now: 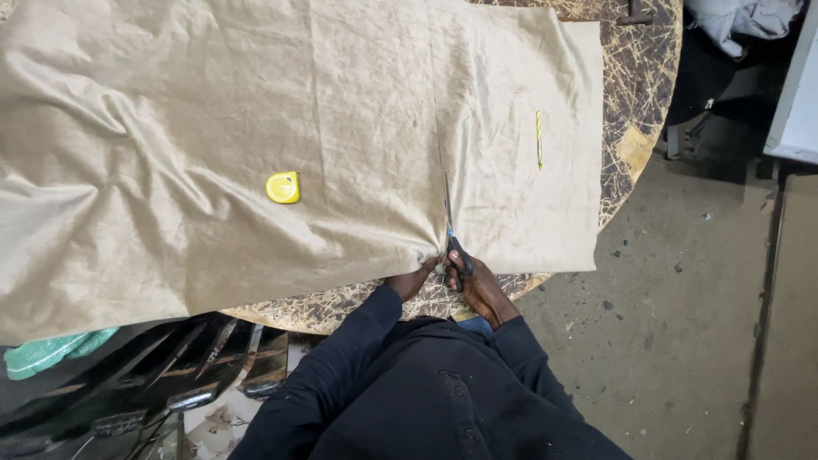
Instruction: Cutting a piece of upholstery fabric with scissors along a marked line on a cutting table.
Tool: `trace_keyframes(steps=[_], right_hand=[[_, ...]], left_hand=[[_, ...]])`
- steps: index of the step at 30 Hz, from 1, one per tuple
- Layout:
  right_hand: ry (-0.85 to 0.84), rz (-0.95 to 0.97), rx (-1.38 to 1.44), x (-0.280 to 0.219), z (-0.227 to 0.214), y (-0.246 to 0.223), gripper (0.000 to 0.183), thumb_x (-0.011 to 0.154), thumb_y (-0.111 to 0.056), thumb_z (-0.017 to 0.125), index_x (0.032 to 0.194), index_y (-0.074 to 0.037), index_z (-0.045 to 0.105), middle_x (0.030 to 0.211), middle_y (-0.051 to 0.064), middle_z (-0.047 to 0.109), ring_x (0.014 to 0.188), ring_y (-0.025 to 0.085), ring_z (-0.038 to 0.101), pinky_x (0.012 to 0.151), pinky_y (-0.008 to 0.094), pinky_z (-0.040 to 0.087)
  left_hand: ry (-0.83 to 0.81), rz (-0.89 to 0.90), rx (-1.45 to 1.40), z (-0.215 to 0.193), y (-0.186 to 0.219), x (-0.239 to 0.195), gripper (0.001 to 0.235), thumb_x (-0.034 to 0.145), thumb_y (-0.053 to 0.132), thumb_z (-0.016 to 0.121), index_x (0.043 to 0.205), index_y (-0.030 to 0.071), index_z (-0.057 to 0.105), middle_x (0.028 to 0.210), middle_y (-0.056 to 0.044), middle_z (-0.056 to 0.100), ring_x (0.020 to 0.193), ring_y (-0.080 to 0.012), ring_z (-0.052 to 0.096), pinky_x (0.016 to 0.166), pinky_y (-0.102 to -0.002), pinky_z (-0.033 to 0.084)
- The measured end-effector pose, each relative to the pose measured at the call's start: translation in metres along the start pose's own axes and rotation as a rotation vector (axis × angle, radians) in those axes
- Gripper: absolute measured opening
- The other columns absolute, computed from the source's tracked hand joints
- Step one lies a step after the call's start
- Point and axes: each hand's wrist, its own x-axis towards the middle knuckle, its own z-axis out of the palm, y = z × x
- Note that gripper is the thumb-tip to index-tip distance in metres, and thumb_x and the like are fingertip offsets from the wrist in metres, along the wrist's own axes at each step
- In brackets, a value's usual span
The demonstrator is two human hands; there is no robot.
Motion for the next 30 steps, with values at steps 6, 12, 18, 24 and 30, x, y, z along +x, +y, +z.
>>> trace_keyframes(steps=[6, 12, 18, 24, 30], right_hand=[[0.011, -0.002, 0.033, -0.002, 0.005, -0.004, 0.041, 0.090, -0.032, 0.083, 0.102, 0.004, 0.067, 0.069, 0.009, 0.064, 0.057, 0.020, 0.071, 0.055, 0.027, 0.061], [-0.055, 0.030, 0.048, -0.003, 0.014, -0.023, 0.050, 0.092, -0.047, 0.077, 0.107, 0.000, 0.067, 0.077, 0.004, 0.063, 0.068, 0.017, 0.070, 0.065, 0.026, 0.060], [-0.015, 0.000, -0.034, 0.001, 0.009, -0.017, 0.050, 0.093, -0.043, 0.078, 0.107, 0.004, 0.068, 0.071, 0.003, 0.060, 0.061, 0.016, 0.070, 0.059, 0.025, 0.061], [-0.043, 0.035, 0.004, 0.006, 0.005, -0.013, 0.049, 0.094, -0.043, 0.077, 0.105, 0.004, 0.070, 0.072, 0.006, 0.062, 0.063, 0.018, 0.071, 0.060, 0.027, 0.062], [-0.089, 0.018, 0.004, 0.014, 0.006, -0.022, 0.052, 0.094, -0.050, 0.073, 0.109, 0.000, 0.067, 0.079, 0.002, 0.061, 0.071, 0.015, 0.068, 0.067, 0.026, 0.060]], left_hand=[[-0.006, -0.025, -0.057, -0.013, 0.016, -0.008, 0.060, 0.090, 0.056, 0.069, 0.123, 0.006, 0.074, 0.129, -0.017, 0.071, 0.130, -0.0314, 0.060, 0.120, -0.050, 0.035], [0.049, 0.026, 0.067, 0.024, -0.016, 0.008, 0.065, 0.089, 0.063, 0.066, 0.122, 0.007, 0.074, 0.128, -0.018, 0.071, 0.129, -0.0320, 0.061, 0.118, -0.051, 0.036], [0.021, 0.026, -0.030, 0.016, -0.014, 0.006, 0.075, 0.089, 0.063, 0.067, 0.132, 0.002, 0.067, 0.137, -0.022, 0.065, 0.135, -0.0357, 0.055, 0.119, -0.055, 0.033], [0.051, 0.037, 0.069, 0.039, -0.040, 0.016, 0.070, 0.088, 0.063, 0.068, 0.128, 0.005, 0.070, 0.132, -0.021, 0.068, 0.132, -0.0333, 0.058, 0.119, -0.054, 0.035], [-0.033, 0.016, 0.014, -0.013, 0.019, 0.003, 0.077, 0.092, 0.064, 0.062, 0.137, 0.002, 0.064, 0.141, -0.022, 0.062, 0.138, -0.0344, 0.052, 0.121, -0.053, 0.032]])
